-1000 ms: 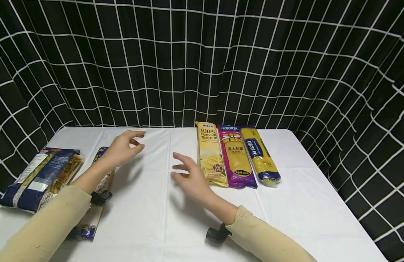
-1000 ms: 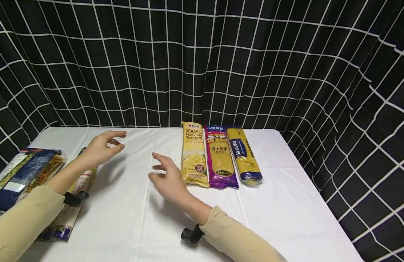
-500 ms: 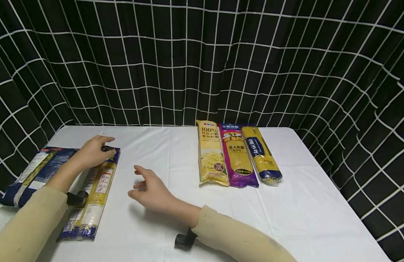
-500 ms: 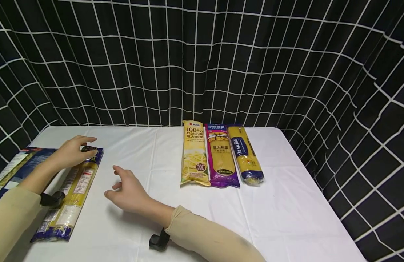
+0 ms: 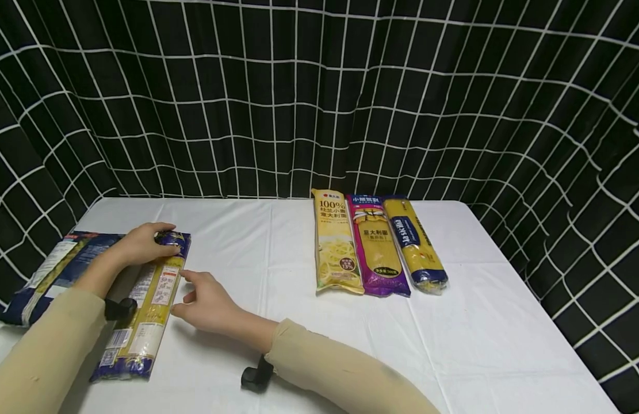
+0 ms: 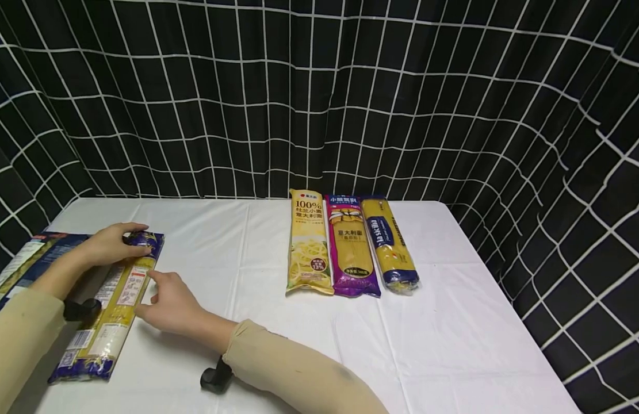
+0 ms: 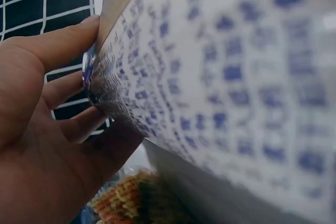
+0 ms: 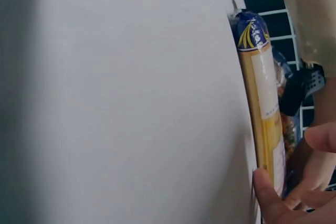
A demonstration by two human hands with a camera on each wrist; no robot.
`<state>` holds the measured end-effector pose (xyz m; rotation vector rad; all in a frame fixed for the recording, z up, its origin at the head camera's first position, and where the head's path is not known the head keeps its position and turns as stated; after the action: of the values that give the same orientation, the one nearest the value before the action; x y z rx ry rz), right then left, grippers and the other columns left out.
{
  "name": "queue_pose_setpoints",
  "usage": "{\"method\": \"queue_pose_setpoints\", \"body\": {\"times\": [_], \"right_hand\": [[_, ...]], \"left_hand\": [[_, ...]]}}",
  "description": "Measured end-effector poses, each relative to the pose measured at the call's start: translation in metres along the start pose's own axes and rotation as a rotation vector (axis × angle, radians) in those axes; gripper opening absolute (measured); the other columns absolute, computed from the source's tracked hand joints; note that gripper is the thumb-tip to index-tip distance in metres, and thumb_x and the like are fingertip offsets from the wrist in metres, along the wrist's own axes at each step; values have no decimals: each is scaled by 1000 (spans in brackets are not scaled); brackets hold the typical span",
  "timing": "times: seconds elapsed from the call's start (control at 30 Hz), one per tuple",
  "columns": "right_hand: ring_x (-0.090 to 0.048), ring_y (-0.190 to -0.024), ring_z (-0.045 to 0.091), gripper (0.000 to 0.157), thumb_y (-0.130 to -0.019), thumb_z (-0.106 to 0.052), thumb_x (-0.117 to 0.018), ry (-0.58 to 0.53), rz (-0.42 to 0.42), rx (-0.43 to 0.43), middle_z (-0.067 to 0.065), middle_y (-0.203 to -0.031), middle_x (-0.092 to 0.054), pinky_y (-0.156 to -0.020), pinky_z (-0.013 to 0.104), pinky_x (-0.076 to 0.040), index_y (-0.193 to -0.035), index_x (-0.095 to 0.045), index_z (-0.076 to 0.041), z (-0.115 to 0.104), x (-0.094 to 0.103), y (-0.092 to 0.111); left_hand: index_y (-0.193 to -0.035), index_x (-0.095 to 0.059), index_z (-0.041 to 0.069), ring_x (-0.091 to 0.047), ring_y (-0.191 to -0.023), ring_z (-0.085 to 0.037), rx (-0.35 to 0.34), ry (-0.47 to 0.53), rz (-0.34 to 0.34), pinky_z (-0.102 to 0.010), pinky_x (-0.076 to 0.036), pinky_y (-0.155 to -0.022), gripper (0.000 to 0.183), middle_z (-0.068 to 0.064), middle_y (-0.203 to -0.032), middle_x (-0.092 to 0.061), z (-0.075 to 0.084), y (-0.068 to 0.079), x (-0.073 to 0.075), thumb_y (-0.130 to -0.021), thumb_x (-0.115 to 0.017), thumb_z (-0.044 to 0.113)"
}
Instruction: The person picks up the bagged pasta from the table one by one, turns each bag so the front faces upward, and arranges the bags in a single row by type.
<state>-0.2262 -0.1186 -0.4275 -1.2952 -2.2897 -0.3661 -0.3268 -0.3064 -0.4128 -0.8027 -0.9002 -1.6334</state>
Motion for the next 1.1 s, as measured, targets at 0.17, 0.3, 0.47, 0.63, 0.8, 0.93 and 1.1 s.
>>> {"method": "queue_pose_setpoints", "body": {"times": [0.17,0.3,0.47,0.63,0.8,0.93,1.1], "right_hand": [[-51,-72,-1,66,-79,-17,-72,19,-8,11,2,-104,-60,-60,13,-44,-140,-46,-11,-3,-8,-8],[-53,-64,0,66,-77,-13,-73,-11,3,4,0,-89,-62,-56,14,-45,-138,-47,-8,-1,-13,-12],[-56,-62,-1,68,-76,-9,-73,-77,19,-16,2,-95,-63,-56,15,-47,-139,-47,-8,2,-16,-17],[-58,-63,0,73,-75,-5,-72,-162,54,-49,2,-103,-67,-58,16,-48,-141,-43,-11,4,-17,-20],[-62,-71,3,79,-76,-2,-70,-386,100,-112,1,-122,-58,-60,20,-50,-146,-34,-14,7,-19,-19],[-67,-70,12,82,-79,0,-69,-553,122,-110,-2,-113,-59,-60,25,-54,-147,-30,-20,8,-21,-18],[-67,-72,17,90,-79,7,-68,-693,151,-98,-2,-102,-54,-59,31,-57,-150,-24,-24,6,-24,-16]], "left_hand": [[-143,-33,-3,-46,-108,-43,37,11,-8,-60,-40,-92,81,-36,-136,-36,-1,0,1,-85,-66,44],[-137,-40,-3,-47,-106,-41,53,51,5,-56,-42,-90,76,-34,-131,-41,-2,0,1,-84,-69,42],[-130,-46,-5,-46,-105,-40,57,104,53,-52,-42,-88,68,-32,-126,-45,-3,0,4,-82,-73,35],[-127,-49,-4,-47,-105,-39,17,137,90,-50,-42,-87,60,-31,-125,-47,0,0,6,-83,-74,29],[-124,-52,-2,-49,-107,-39,-43,168,153,-47,-42,-88,53,-27,-123,-49,10,3,11,-83,-74,24],[-123,-54,-1,-52,-107,-40,-77,195,212,-42,-45,-82,50,-25,-124,-49,23,6,17,-84,-73,23],[-124,-56,2,-52,-110,-42,-81,238,254,-36,-49,-74,48,-24,-126,-49,33,8,20,-85,-73,24]]}}
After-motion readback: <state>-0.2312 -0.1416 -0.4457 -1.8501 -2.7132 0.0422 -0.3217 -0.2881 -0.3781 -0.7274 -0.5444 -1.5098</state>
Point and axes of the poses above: each hand's wrist, its own y-axis away from the middle knuckle, its own x-axis out of the back of the hand, z = x × y, the point moved 3 cm from there along -y, towards the middle knuckle
